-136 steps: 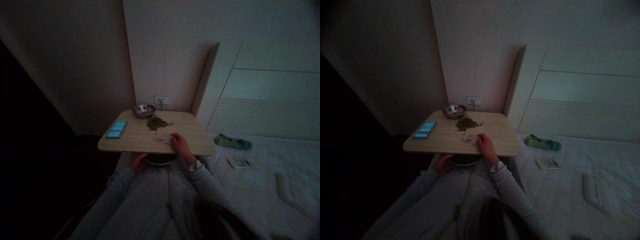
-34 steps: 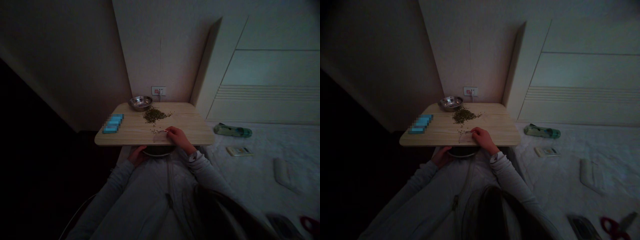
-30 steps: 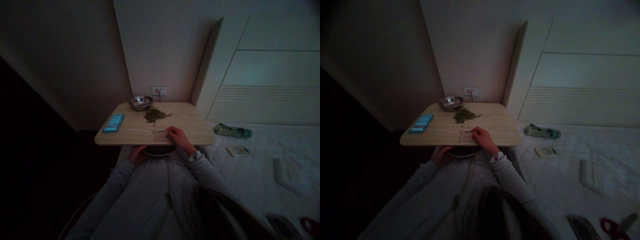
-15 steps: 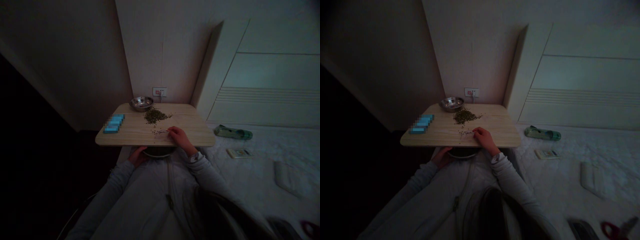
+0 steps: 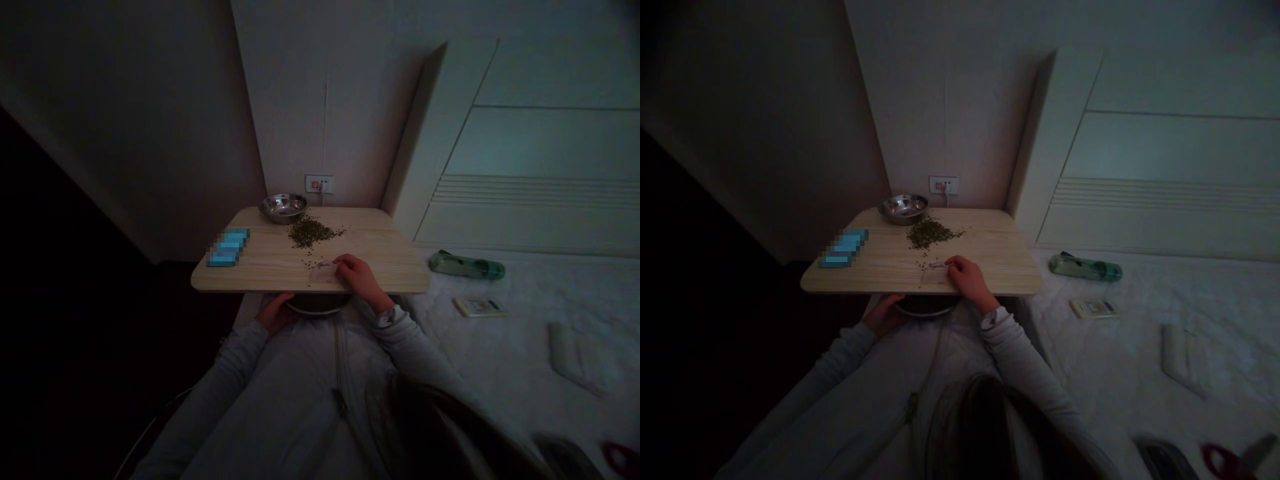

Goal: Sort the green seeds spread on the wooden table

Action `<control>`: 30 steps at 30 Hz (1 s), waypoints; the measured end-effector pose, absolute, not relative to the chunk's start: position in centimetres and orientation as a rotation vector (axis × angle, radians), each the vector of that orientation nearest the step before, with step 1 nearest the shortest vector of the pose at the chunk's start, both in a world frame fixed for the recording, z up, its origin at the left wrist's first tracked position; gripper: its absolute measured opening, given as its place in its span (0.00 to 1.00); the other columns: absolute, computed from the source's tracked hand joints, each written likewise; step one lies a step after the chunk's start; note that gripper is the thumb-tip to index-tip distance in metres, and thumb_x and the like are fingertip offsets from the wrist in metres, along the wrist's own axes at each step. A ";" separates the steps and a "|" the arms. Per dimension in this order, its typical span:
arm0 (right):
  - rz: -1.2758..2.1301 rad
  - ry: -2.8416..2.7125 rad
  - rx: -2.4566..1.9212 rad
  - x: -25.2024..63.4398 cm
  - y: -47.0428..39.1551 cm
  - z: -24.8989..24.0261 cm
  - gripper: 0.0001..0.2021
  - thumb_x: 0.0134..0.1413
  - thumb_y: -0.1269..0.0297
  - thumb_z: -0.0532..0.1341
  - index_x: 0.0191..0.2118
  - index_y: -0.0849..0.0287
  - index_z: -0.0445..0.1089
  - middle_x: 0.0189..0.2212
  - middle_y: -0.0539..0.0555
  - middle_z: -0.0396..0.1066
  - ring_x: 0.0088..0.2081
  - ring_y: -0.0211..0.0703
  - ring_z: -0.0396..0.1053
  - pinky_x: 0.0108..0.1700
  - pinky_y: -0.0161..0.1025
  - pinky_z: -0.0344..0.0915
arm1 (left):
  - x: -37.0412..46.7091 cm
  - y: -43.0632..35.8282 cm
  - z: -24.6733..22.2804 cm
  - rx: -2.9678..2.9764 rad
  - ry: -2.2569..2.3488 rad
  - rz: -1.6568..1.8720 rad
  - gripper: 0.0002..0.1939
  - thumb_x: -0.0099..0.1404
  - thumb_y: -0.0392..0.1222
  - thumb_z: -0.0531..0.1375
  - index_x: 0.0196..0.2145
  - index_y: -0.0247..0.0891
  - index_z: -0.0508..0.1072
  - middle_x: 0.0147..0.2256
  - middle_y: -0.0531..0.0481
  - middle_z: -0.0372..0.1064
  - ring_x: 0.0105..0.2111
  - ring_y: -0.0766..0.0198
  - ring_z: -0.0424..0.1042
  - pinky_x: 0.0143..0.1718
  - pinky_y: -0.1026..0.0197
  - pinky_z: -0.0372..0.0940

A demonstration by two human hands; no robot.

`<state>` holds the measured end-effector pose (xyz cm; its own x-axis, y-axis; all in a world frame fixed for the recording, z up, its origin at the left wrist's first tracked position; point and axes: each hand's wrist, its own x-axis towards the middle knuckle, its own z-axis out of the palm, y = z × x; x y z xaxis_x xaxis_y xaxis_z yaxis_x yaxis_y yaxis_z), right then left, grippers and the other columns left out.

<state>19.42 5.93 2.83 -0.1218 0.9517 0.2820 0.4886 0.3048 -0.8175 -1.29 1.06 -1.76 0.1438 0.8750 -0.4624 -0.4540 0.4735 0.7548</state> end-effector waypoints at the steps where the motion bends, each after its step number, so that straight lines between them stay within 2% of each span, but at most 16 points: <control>1: 0.705 -1.745 -1.304 19.4 5.9 2.8 0.12 0.44 0.65 0.50 0.33 0.59 0.68 0.22 0.48 0.68 0.26 0.36 0.62 0.30 0.33 0.57 | -1.3 1.0 -1.7 0.501 1.022 1.018 0.06 0.55 0.35 0.54 0.28 0.36 0.71 0.26 0.49 0.71 0.28 0.64 0.70 0.27 0.63 0.65; 8: 0.701 -1.736 -1.306 19.4 5.9 2.7 0.12 0.44 0.66 0.51 0.33 0.60 0.68 0.22 0.48 0.68 0.26 0.36 0.62 0.31 0.33 0.57 | -1.1 0.8 -0.9 0.477 1.052 0.996 0.06 0.55 0.34 0.54 0.25 0.36 0.70 0.24 0.51 0.71 0.25 0.66 0.69 0.25 0.64 0.65; 17: 0.693 -1.729 -1.299 19.4 5.9 2.7 0.12 0.43 0.66 0.51 0.33 0.60 0.69 0.23 0.49 0.67 0.26 0.36 0.62 0.31 0.33 0.57 | -1.3 1.0 -1.7 0.500 1.032 1.013 0.06 0.54 0.35 0.54 0.29 0.35 0.71 0.27 0.49 0.72 0.30 0.63 0.70 0.28 0.63 0.66; 30: 0.671 -1.743 -1.304 19.5 5.6 2.8 0.13 0.44 0.66 0.50 0.34 0.60 0.68 0.22 0.49 0.67 0.25 0.36 0.61 0.29 0.33 0.56 | -1.3 1.1 -1.9 0.501 1.017 1.023 0.06 0.53 0.35 0.55 0.29 0.36 0.71 0.28 0.49 0.72 0.30 0.63 0.70 0.29 0.61 0.66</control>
<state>19.54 5.61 2.80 -0.1090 0.9467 0.3031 0.4988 0.3158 -0.8071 -1.33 1.10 -1.87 0.1465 0.8781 -0.4555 -0.4602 0.4681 0.7544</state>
